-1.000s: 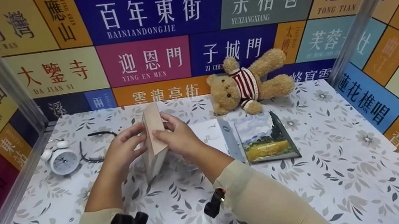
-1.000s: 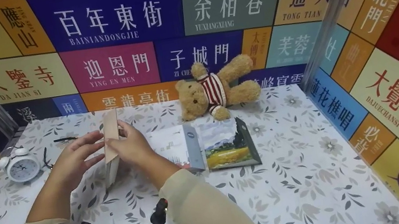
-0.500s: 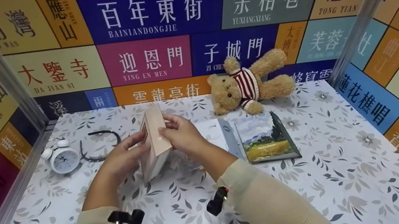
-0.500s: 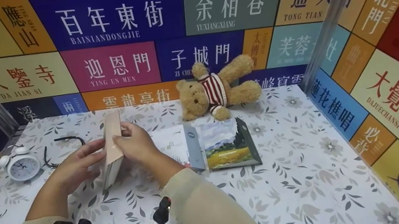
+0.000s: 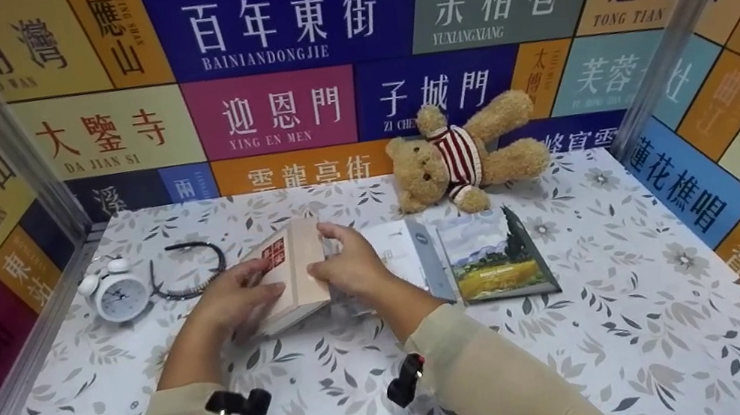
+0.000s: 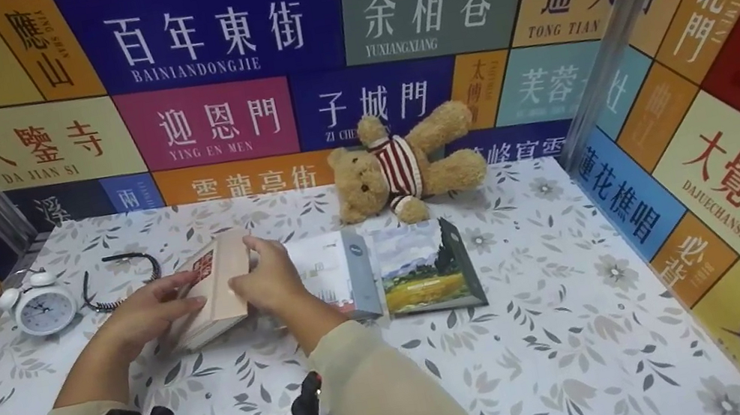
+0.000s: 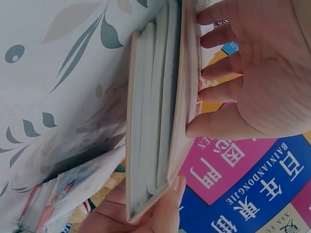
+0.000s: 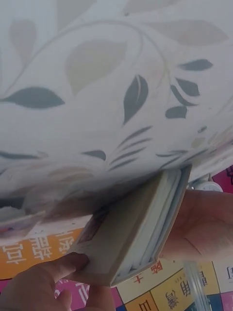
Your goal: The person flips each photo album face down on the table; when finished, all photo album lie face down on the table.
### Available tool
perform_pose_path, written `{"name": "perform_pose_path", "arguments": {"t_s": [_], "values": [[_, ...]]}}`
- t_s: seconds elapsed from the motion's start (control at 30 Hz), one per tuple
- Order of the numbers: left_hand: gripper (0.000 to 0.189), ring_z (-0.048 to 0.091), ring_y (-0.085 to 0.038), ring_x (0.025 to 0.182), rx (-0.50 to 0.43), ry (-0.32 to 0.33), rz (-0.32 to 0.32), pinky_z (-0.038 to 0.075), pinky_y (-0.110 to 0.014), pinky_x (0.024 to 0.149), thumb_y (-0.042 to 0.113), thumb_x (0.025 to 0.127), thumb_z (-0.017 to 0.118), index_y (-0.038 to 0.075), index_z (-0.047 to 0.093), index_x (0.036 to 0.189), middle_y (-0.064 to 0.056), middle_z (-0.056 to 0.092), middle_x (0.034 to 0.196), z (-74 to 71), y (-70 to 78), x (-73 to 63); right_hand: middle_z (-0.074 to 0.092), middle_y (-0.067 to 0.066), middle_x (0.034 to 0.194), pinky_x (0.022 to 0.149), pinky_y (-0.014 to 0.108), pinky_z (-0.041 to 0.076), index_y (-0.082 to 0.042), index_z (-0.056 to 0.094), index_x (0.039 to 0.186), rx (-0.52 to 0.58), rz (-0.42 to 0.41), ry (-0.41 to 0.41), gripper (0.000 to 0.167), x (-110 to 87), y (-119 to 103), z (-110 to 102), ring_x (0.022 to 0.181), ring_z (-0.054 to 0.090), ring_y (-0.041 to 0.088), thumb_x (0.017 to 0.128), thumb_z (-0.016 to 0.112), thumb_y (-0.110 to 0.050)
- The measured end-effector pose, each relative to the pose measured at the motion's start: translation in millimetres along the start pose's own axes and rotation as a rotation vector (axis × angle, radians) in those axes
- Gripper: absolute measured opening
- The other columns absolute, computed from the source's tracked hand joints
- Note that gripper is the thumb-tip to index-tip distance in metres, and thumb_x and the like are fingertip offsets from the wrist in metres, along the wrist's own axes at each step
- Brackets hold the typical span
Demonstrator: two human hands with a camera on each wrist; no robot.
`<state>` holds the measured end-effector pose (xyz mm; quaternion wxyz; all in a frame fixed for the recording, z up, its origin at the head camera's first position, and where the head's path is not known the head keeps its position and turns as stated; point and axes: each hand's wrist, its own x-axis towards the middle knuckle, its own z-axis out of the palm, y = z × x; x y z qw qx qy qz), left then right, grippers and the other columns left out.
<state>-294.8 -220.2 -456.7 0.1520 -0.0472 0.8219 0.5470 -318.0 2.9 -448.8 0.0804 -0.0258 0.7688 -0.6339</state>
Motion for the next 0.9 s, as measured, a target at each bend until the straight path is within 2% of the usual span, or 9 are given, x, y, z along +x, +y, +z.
{"name": "perform_pose_path", "arguments": {"t_s": [0.13, 0.27, 0.47, 0.57, 0.73, 0.9], "values": [[0.079, 0.024, -0.036, 0.166, 0.011, -0.007, -0.001, 0.024, -0.055, 0.135, 0.030, 0.093, 0.082, 0.018, 0.046, 0.163, -0.010, 0.030, 0.178, 1.6, -0.5, -1.3, 0.057, 0.007, 0.155, 0.094, 0.032, 0.063, -0.017, 0.055, 0.156, -0.026, 0.022, 0.015, 0.079, 1.2, 7.7, -0.4, 0.120, 0.068, 0.024, 0.083, 0.079, 0.003], [0.077, 0.022, -0.039, 0.166, 0.077, 0.002, 0.018, 0.020, -0.057, 0.136, 0.025, 0.093, 0.081, 0.015, 0.048, 0.162, -0.011, 0.029, 0.178, 2.3, -1.5, -0.5, 0.059, 0.008, 0.153, 0.102, 0.034, 0.060, -0.018, 0.055, 0.156, -0.050, 0.045, 0.006, 0.079, 3.1, 11.9, -2.3, 0.130, 0.064, 0.028, 0.083, 0.080, 0.000], [0.073, 0.022, -0.045, 0.164, 0.262, 0.022, 0.084, 0.015, -0.063, 0.135, 0.028, 0.095, 0.078, 0.009, 0.050, 0.160, -0.015, 0.029, 0.177, 4.5, -1.2, 4.2, 0.056, 0.018, 0.154, 0.098, 0.035, 0.065, -0.014, 0.049, 0.160, 0.036, 0.076, -0.041, 0.076, 2.4, 11.6, -7.9, 0.134, 0.064, 0.035, 0.090, 0.077, -0.002], [0.073, 0.023, -0.046, 0.164, 0.323, 0.024, 0.086, 0.016, -0.063, 0.135, 0.030, 0.096, 0.077, 0.008, 0.049, 0.160, -0.016, 0.029, 0.177, 6.9, -1.0, 6.1, 0.057, 0.021, 0.154, 0.102, 0.037, 0.063, -0.013, 0.048, 0.161, 0.011, 0.061, -0.059, 0.073, -0.4, 11.7, -11.6, 0.137, 0.063, 0.037, 0.094, 0.076, -0.005], [0.070, 0.025, -0.046, 0.163, 0.393, 0.046, 0.086, 0.018, -0.063, 0.135, 0.028, 0.096, 0.076, 0.004, 0.051, 0.158, -0.017, 0.030, 0.176, 8.8, -3.2, 9.0, 0.058, 0.022, 0.156, 0.119, 0.043, 0.052, -0.010, 0.053, 0.157, -0.019, 0.007, -0.060, 0.064, -6.7, 9.1, -21.5, 0.145, 0.057, 0.036, 0.095, 0.072, -0.009], [0.069, 0.027, -0.045, 0.163, 0.402, 0.065, 0.062, 0.019, -0.063, 0.134, 0.027, 0.096, 0.076, 0.006, 0.052, 0.157, -0.015, 0.032, 0.176, 8.6, -2.6, 7.5, 0.059, 0.020, 0.156, 0.120, 0.044, 0.051, -0.007, 0.057, 0.153, 0.025, -0.033, -0.033, 0.055, -12.8, 6.7, -41.1, 0.144, 0.059, 0.033, 0.100, 0.069, -0.013]]}}
